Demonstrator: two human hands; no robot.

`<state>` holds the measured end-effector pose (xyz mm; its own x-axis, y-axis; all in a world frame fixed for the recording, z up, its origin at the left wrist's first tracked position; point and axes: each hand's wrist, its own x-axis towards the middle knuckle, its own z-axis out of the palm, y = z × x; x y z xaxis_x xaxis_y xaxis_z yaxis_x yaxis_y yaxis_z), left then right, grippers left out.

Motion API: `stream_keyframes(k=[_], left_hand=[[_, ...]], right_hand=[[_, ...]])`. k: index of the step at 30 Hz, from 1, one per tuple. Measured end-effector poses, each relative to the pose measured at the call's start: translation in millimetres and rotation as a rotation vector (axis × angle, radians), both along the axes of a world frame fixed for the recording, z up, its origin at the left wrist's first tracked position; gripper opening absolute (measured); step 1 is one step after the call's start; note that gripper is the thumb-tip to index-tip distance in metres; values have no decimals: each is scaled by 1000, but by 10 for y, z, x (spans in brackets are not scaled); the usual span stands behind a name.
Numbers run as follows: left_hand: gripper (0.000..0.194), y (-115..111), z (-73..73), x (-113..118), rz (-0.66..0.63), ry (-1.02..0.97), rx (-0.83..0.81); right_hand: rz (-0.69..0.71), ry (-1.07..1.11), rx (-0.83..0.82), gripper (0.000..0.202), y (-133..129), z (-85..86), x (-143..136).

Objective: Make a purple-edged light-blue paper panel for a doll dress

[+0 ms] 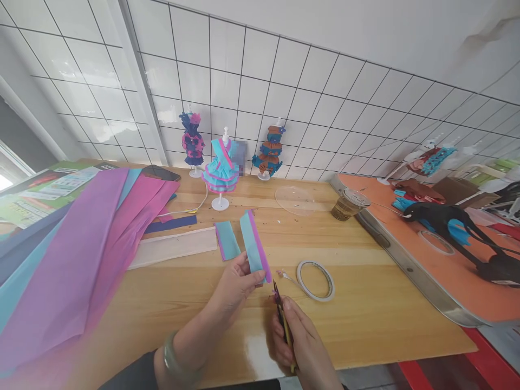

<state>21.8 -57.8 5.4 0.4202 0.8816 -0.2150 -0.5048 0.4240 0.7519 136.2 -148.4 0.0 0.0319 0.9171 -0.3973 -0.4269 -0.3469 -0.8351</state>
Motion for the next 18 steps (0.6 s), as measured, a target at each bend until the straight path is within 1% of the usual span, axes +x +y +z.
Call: stream_keyframes(k=[3, 7, 9, 14, 18], left_hand=[[43, -15, 8, 6, -9, -5, -16], [38, -36, 40, 24, -20, -67, -41], [36, -44, 46, 35, -24, -96, -56], [21, -85, 46, 65, -59, -112, -112], [22, -133, 78, 87, -53, -56, -173]], right_hand=[[-53, 94, -14, 40, -12, -97, -93], [-131, 210, 0, 43, 2, -208, -241], [-152, 222, 18, 46, 18, -232, -311], [-191, 227, 75, 48, 58, -246, -432], [-261, 215, 130, 45, 81, -265, -472]])
